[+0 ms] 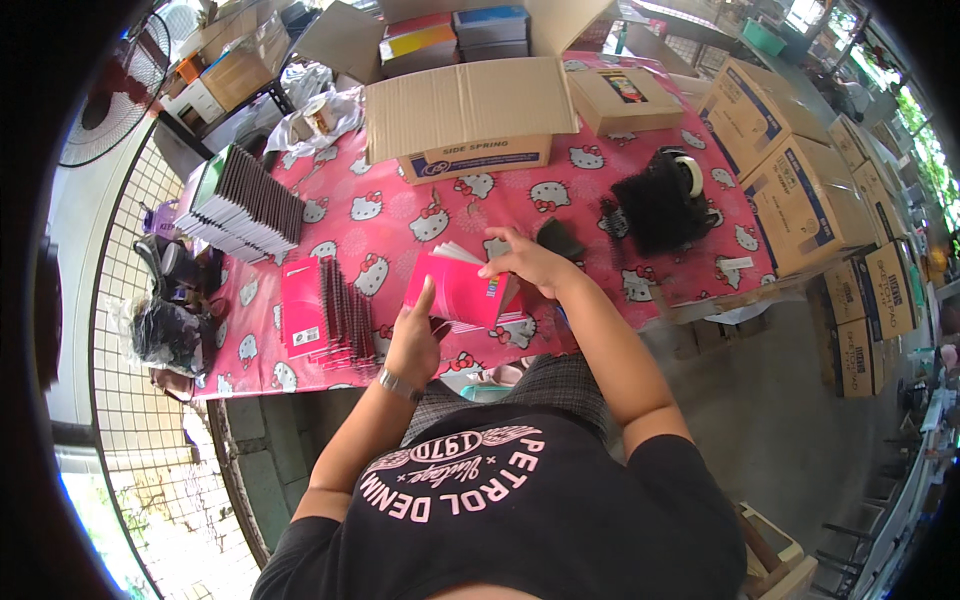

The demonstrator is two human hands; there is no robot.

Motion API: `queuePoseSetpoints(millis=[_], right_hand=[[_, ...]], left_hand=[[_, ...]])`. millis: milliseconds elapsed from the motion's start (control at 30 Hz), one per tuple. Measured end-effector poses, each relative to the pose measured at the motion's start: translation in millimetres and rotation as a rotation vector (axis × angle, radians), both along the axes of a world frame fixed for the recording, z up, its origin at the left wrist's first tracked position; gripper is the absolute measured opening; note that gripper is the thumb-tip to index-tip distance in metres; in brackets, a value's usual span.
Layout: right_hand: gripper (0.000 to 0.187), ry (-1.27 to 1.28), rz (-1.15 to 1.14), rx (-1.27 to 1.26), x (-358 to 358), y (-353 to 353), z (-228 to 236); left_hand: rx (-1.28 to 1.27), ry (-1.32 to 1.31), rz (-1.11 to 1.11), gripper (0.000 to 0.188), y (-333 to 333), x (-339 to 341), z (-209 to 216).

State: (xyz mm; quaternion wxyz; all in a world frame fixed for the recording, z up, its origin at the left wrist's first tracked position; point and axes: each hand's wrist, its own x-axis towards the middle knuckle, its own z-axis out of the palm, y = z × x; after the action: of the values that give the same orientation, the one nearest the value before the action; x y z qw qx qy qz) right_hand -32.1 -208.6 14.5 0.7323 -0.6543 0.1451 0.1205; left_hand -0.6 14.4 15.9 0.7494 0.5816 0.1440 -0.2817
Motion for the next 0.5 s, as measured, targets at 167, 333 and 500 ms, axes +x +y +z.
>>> queuePoseSetpoints(millis=[167,333,500], right_hand=[[0.08,0.069,0.173,-0.469,25,-17,-18],[0.064,-0.032,0.037,-0.64,25,-46,-11],[0.029,0.01,-0.473,-1.654,-18,-126,-84]], left_hand=[[0.844,-1.307,-0.022,0.056,14,-17,-10],[0.889,-1.64,-0.802,0.026,6,-14,-5],[0.888,-1.785,-0.985,0.019,-2,1,-2]])
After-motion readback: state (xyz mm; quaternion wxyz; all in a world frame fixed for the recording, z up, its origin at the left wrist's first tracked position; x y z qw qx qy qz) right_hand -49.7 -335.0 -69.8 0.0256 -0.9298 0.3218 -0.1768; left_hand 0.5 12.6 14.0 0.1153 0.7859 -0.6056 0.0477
